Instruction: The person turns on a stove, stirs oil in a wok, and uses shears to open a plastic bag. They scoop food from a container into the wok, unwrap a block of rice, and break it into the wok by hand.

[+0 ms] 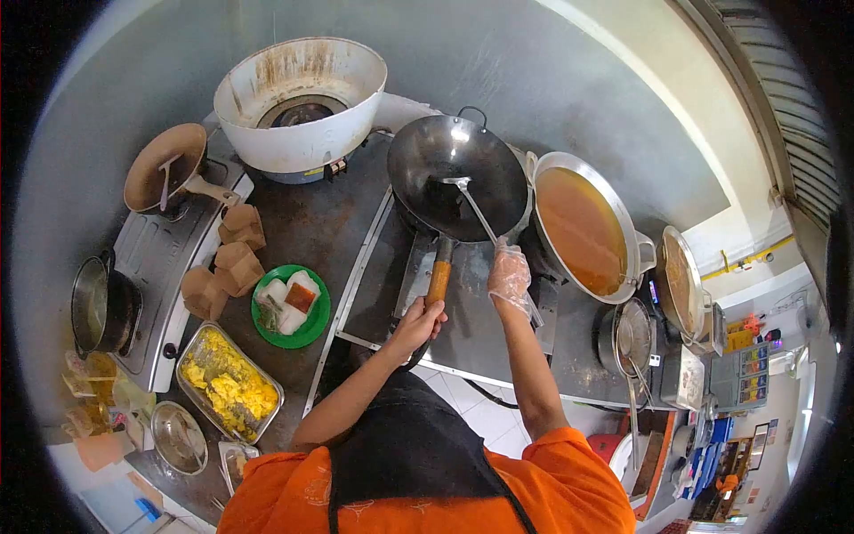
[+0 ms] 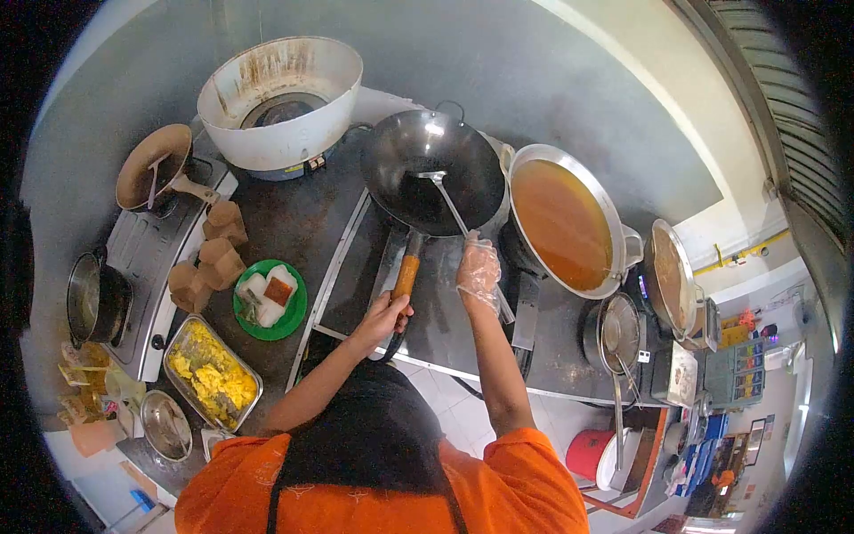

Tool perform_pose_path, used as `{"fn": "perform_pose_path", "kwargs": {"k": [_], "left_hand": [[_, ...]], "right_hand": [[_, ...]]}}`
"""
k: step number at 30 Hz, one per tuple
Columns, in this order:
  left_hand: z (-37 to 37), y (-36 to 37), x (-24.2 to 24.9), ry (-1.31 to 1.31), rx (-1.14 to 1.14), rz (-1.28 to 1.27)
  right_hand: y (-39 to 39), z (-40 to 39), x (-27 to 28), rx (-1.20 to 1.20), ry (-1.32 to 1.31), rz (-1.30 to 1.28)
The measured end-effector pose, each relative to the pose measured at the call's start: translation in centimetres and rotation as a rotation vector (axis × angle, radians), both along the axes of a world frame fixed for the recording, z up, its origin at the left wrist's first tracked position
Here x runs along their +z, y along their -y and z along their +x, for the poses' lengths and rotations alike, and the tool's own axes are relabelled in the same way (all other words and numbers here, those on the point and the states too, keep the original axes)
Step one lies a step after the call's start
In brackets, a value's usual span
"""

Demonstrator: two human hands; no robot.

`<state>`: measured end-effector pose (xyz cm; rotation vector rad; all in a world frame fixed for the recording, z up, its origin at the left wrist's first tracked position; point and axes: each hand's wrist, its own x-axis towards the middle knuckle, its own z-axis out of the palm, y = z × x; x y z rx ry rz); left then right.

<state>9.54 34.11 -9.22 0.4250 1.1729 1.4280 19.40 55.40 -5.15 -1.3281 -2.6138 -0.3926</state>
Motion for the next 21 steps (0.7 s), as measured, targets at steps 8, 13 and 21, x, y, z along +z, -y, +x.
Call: {"fn": "perform_pose_path", "kwargs": {"k": [8, 13, 21], "left_hand": [[0.0, 0.5, 0.3, 0.044, 0.028, 0.028], [-0.2, 0.8, 0.5, 0.01, -0.012, -0.014], [0.7, 4.0, -3.8, -0.151, 0.047, 0.099]], "right_hand": [[1.5, 0.2, 2.3, -0.05, -0.073, -0.086], [5.6, 0.0, 6.4, 0.096, -0.366, 0.051], [12.9, 1.4, 7.2, 0.317, -0.408, -0.998]]}}
